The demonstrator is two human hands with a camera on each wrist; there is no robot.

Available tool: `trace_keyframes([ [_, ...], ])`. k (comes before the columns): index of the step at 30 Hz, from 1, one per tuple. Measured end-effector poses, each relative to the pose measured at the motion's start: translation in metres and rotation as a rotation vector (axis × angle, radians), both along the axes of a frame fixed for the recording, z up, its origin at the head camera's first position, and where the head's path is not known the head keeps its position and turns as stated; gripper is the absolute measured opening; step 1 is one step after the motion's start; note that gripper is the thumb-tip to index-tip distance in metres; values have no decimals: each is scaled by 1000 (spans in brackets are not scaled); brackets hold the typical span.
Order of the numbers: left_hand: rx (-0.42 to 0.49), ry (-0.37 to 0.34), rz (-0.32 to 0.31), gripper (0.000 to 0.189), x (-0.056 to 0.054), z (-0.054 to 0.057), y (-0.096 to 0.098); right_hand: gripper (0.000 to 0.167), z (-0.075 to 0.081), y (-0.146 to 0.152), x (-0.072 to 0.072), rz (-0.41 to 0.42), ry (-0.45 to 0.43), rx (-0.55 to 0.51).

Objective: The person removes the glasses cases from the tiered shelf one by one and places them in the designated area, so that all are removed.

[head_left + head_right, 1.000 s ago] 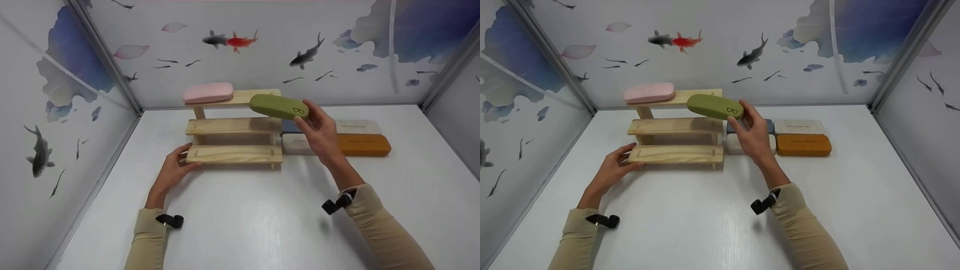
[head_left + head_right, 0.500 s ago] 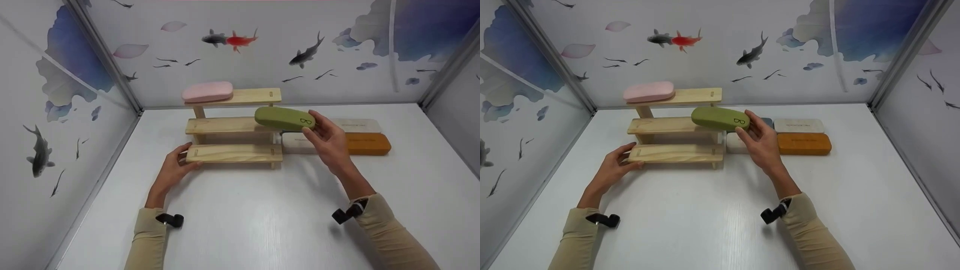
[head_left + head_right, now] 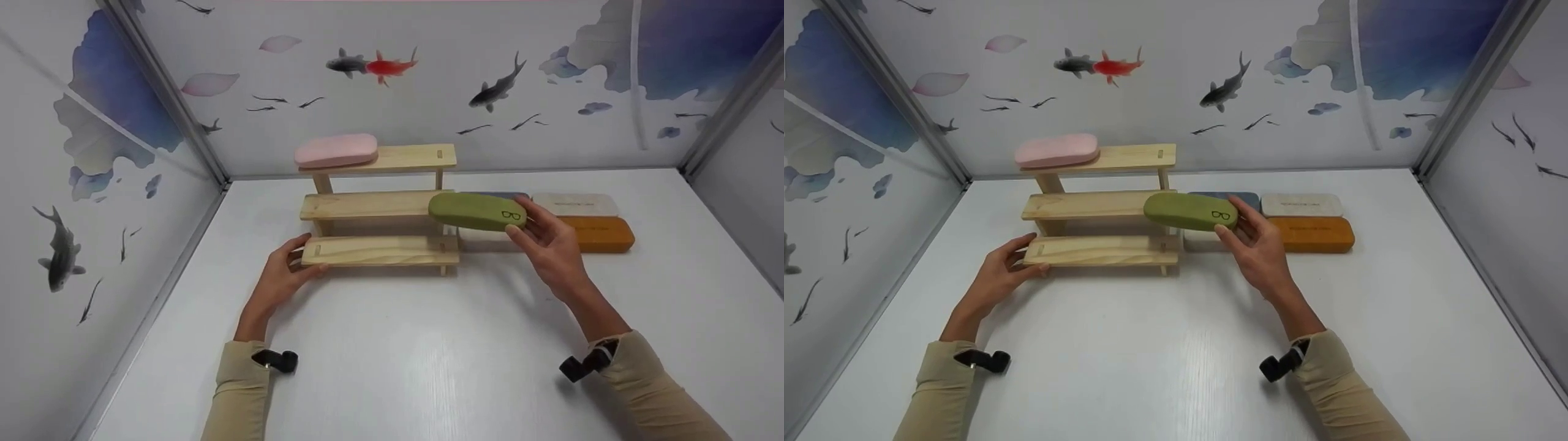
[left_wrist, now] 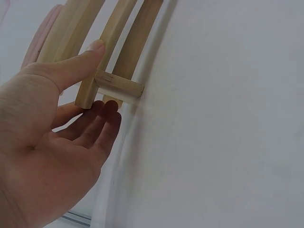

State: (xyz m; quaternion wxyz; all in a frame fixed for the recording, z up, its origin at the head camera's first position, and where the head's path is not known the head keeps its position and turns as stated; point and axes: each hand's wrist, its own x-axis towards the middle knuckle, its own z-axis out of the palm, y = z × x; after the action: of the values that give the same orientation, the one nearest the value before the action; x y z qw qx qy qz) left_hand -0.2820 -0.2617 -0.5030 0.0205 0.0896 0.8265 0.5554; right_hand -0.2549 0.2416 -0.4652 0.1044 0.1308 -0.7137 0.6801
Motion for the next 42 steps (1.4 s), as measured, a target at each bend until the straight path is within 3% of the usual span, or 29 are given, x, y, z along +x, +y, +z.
trace_keyframes([
  [10, -7, -11, 1, 90, 2, 0, -1, 68, -10, 23, 11, -20, -56, 4],
  [21, 17, -10, -5, 88, 1, -1, -1, 66, -18, 44, 23, -1, -34, 27],
  [33, 7, -14, -2, 90, 2, -2, -1, 66, -31, 60, 32, -4, -66, 182],
  [42, -20, -9, 5, 91, 1, -2, -1, 67, -34, 62, 31, 31, -76, 214],
])
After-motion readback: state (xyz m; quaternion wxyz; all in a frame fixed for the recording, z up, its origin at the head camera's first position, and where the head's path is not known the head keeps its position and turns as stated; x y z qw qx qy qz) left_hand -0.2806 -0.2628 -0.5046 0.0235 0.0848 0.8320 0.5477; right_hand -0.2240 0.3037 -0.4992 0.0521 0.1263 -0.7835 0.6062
